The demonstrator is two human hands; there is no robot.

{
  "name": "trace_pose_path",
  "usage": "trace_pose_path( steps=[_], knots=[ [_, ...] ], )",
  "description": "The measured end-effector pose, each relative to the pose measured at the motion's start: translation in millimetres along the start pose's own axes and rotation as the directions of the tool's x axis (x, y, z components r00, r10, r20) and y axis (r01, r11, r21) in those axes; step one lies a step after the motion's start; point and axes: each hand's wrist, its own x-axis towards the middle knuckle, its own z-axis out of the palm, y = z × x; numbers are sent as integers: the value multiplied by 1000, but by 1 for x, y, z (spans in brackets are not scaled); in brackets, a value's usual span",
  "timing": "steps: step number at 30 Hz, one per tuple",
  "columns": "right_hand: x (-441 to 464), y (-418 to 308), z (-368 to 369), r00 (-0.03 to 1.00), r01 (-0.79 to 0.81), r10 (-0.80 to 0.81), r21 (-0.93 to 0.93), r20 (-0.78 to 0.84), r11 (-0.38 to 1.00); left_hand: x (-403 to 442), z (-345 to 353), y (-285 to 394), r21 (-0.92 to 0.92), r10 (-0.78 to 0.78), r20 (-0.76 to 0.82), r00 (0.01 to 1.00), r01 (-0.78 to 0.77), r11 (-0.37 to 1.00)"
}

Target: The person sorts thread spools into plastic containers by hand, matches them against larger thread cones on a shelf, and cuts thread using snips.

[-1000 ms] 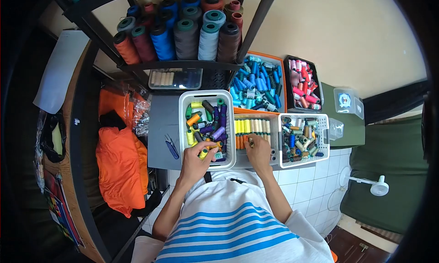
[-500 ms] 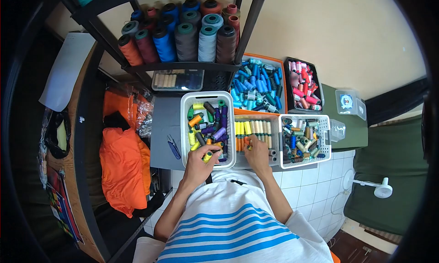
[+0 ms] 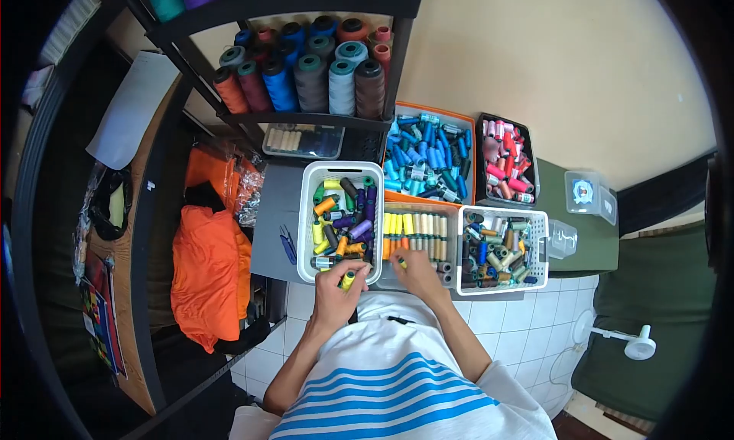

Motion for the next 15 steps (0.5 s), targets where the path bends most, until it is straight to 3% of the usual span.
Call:
trace_pose_path(
  steps=[6,8,10,12,13,15],
  knots=[
    [9,11,6,997,0,-4,47,81,999,-24,15,9,2,-67,-25,997,67,998],
    [13,15,-5,1000,25,-23,173,-13,985,-32,18,10,-37,-89,-68,994,87,996],
    [28,11,-27,999,-10,14,122,-36,992,-37,18,9,-7,-87,-95,992,87,996],
    [36,15,-36,981,39,-70,-170,-182,985,-43,19,7,-3,-103,-88,991,103,995],
    [38,16,-35,982,31,-62,-168,-180,985,-44,20,10,-10,-123,-38,992,123,992],
    [48,21,-37,990,43,-90,-370,-110,928,-44,23,17,-31,-196,84,977,199,979]
  ],
)
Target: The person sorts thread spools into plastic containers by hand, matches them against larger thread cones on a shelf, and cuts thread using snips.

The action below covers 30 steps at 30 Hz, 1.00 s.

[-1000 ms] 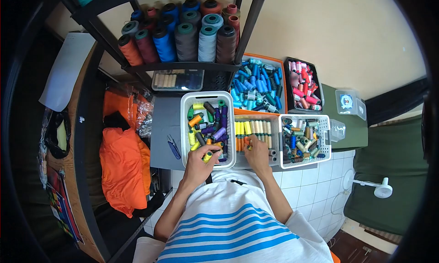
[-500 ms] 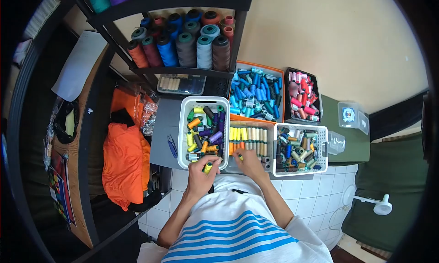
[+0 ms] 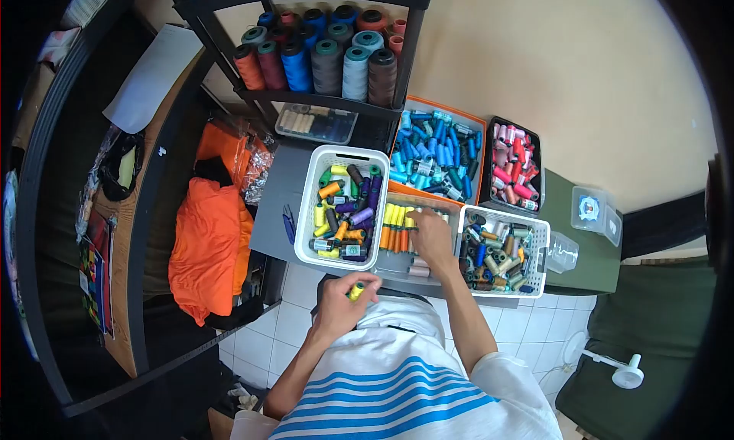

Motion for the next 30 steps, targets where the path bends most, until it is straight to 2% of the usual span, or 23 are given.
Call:
trace_pose_path(
  steps=[1,3,4,5,7,8,9,11,12,13,15,19,21,25,28,30],
  knots=[
    [2,4,2,1000,3,-3,-8,-5,1000,3,4,-1,-6,8,0,1000,-8,1000],
    [7,10,6,996,38,-35,-33,80,999,8,14,-2,156,188,112,976,-204,966],
    [7,11,5,996,42,-39,-38,78,998,12,18,6,186,102,183,978,-136,973],
    [8,13,5,995,45,-42,-34,95,998,17,24,3,183,108,180,978,-141,973],
    [12,11,2,993,45,-41,-35,107,998,30,40,-3,438,205,263,943,-306,845],
    [12,10,-1,993,55,-52,-18,105,998,35,46,0,485,111,314,943,-260,835],
    [8,10,-2,993,57,-57,1,104,998,41,50,3,480,110,326,939,-264,836],
    [4,10,1,995,33,-34,13,94,999,47,62,2,651,62,393,918,-325,685],
    [5,10,1,996,34,-36,28,77,999,54,69,-10,675,132,394,910,-384,630],
    [5,9,-1,997,34,-35,21,76,999,63,77,-21,671,138,395,908,-388,632],
    [1,6,-2,998,42,-46,104,33,994,72,86,-33,771,212,333,919,-395,500],
    [-4,6,4,1000,12,-15,111,27,994,85,92,-34,798,267,364,892,-446,406],
    [-6,4,3,999,38,-35,130,-23,991,98,95,-40,854,222,398,890,-448,264],
    [-14,-3,-6,992,-65,83,186,-90,980,118,100,-57,874,207,421,883,-456,167],
    [-27,-1,-10,994,-99,104,130,-30,987,122,103,-63,882,208,426,881,-455,124],
    [-36,1,-9,994,-102,105,147,-11,984,121,103,-65,886,201,446,872,-462,39]
  ],
)
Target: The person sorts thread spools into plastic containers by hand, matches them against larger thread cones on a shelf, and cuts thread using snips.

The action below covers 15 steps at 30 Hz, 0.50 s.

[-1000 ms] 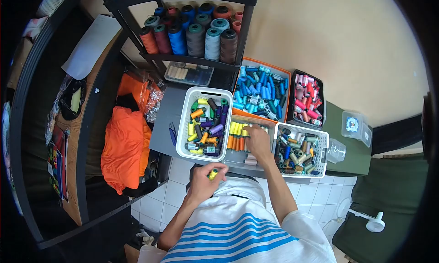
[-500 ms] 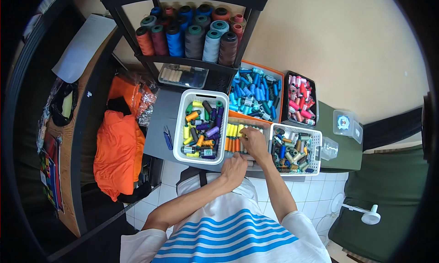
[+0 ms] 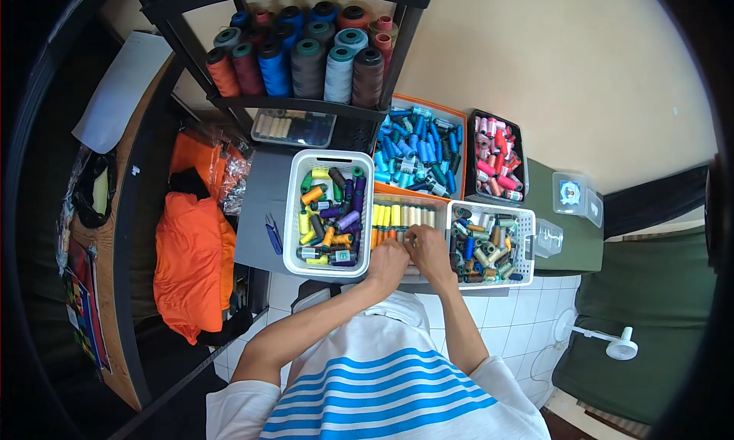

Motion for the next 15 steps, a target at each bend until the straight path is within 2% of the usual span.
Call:
trace_pose_path(
  steps=[2,4,6,9,13,14,15],
  knots=[
    [-5,1,1,1000,-8,8,19,21,1000,0,2,0,-15,-34,-30,999,33,999],
    [-9,-9,0,999,22,-21,-52,29,998,-2,0,-1,-32,-67,-55,996,65,997],
    [-11,-6,6,999,30,-28,-72,31,997,-3,-2,-3,72,-48,-110,993,56,996],
    [-12,-7,13,998,62,-60,-85,23,994,-4,-1,-1,106,-54,-102,993,65,992],
    [-13,-5,20,998,61,-61,-60,9,996,-15,-15,0,-74,-58,-132,990,48,996],
    [-13,-3,20,998,57,-57,-56,8,997,-21,-19,1,-71,-55,-128,990,46,996],
    [-12,-4,18,999,32,-29,-71,40,997,-29,-32,2,-156,-18,-107,994,1,988]
  ],
)
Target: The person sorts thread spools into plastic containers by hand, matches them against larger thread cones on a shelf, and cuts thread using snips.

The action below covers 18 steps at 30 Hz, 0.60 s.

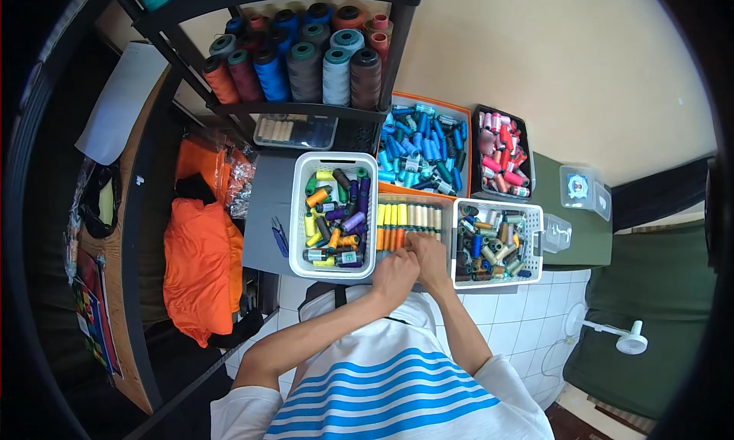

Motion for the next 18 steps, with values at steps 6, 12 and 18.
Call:
trace_pose_path(
  steps=[6,12,18],
  knots=[
    [-6,-13,-5,998,-58,58,13,25,998,-37,-62,4,-249,120,132,984,-84,965],
    [-3,-18,10,976,43,-86,213,198,976,-54,-73,-10,-452,49,-29,998,-57,890],
    [-6,-10,14,958,71,-172,392,229,917,-59,-63,-61,-679,140,468,872,457,-575]
  ],
)
